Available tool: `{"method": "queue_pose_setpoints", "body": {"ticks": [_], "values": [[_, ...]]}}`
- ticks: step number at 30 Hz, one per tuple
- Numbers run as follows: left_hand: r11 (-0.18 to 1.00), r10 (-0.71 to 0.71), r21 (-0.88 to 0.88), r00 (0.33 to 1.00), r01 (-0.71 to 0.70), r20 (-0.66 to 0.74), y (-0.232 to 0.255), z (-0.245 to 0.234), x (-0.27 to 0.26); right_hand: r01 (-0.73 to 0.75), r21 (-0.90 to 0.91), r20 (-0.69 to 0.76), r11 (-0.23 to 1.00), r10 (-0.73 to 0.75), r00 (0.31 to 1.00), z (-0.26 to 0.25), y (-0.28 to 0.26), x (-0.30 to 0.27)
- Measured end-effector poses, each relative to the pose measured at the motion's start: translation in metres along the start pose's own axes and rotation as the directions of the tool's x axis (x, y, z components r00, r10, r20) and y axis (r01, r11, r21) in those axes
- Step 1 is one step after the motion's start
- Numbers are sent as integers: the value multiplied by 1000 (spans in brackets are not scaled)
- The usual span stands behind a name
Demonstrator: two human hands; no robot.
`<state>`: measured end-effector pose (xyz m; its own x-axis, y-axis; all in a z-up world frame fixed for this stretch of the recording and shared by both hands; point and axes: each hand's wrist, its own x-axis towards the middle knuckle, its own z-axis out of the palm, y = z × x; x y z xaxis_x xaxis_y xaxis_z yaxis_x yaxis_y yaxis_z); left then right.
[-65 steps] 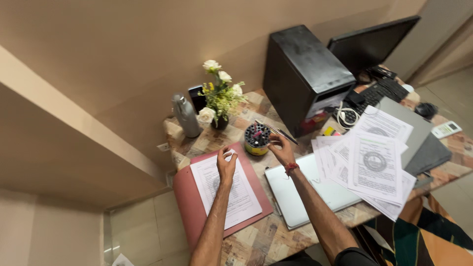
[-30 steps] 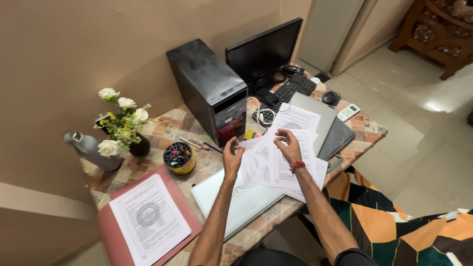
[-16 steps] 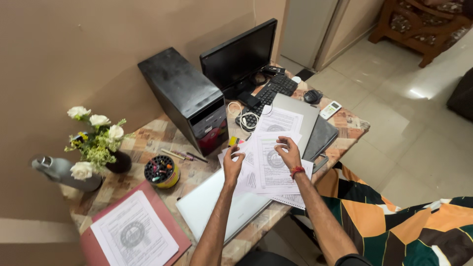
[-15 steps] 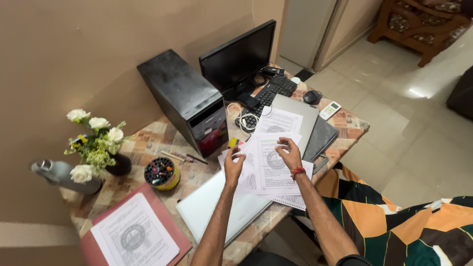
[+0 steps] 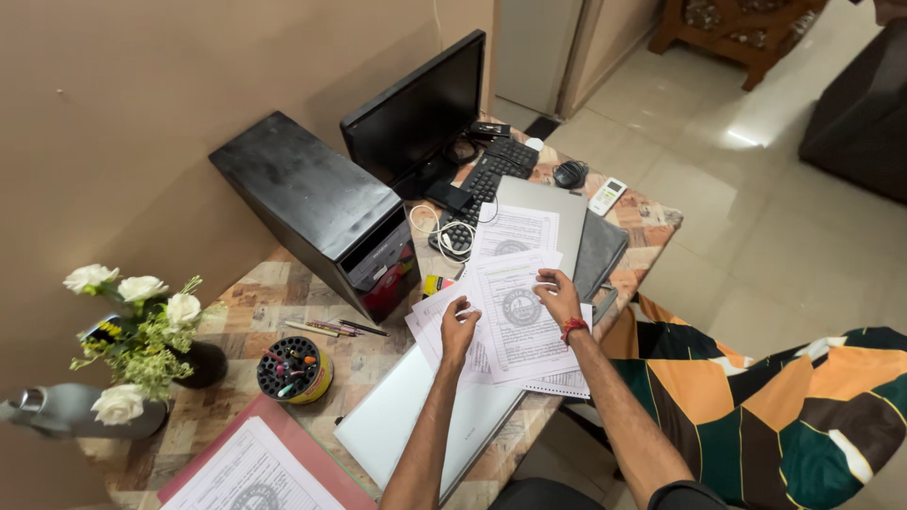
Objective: The person repeatedly picks up sheets of paper from a pile on the right side of the desk and places them onto a red folder on the left. The action is performed one sheet at a time throughout the clip.
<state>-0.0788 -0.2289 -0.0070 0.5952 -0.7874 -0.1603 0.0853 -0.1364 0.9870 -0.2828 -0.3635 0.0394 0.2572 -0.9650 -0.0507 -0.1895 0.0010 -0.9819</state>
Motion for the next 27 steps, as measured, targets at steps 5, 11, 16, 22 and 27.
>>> {"method": "queue_pose_setpoints", "body": {"ticks": [5, 11, 16, 22, 27], "values": [[996, -75, 43, 996, 73, 39, -15, 4, -1, -77, -41, -22, 996, 76, 997, -7, 14, -8], [976, -145, 172, 987, 133, 64, -28, 15, -1, -158, -97, -26, 983, 157, 987, -17, 26, -11], [963, -201, 201, 975, 179, 94, -34, 20, -2, -199, -299, -35, 933, 197, 980, -22, 35, -6], [944, -271, 227, 955, 240, 120, -38, 28, 3, -230, -419, -63, 879, 224, 973, -29, 44, 3], [944, -262, 228, 962, 239, 78, -38, 34, 8, -186, -453, -96, 872, 160, 982, -31, 49, 11]]}}
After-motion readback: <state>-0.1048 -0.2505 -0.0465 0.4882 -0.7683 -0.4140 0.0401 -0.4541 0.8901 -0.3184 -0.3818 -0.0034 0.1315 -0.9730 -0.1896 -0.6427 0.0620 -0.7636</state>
